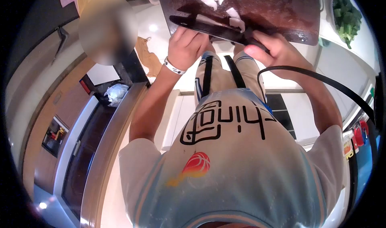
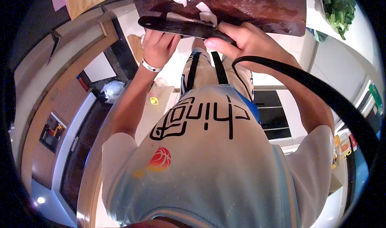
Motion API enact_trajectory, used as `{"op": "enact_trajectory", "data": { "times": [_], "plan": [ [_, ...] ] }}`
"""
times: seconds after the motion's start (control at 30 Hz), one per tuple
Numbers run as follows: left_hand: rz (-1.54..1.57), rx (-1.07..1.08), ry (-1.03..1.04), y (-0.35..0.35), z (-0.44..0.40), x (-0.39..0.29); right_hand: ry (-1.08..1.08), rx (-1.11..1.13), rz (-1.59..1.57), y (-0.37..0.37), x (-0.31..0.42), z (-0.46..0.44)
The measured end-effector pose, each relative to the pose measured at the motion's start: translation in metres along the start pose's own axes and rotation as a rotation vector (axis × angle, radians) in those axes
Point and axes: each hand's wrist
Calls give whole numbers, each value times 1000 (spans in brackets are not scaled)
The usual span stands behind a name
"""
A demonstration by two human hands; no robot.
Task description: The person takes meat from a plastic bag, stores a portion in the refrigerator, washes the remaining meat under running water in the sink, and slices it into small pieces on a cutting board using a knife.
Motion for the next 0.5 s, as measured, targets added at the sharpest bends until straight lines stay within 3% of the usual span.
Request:
{"op": "enact_trajectory", "data": {
  "times": [0.13, 0.23, 0.37, 0.43, 0.47, 0.5],
  "plan": [
    [-23, -35, 39, 0, -1, 3, 45, -24, 40, 2, -1, 11],
    [-13, -63, 31, -2, -4, 0, 213, 118, 19, -5, -7, 37],
    [1, -29, -4, 0, 3, 2, 34, -8, -49, 16, 4, -19],
    [10, -22, 2, -1, 2, 4, 103, -31, -2, 21, 7, -10],
    [15, -47, 17, 1, 0, 4, 279, 30, -29, 19, 12, 5],
    [21, -74, 31, 3, -2, 5, 242, 4, 19, 18, 5, 16]
  ]
}}
Point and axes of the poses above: each hand's wrist, its own z-axis away from the middle knuckle, its own y-axis out of the palm, x = y × z, and after that the axes turned 12 degrees about x, right-handed
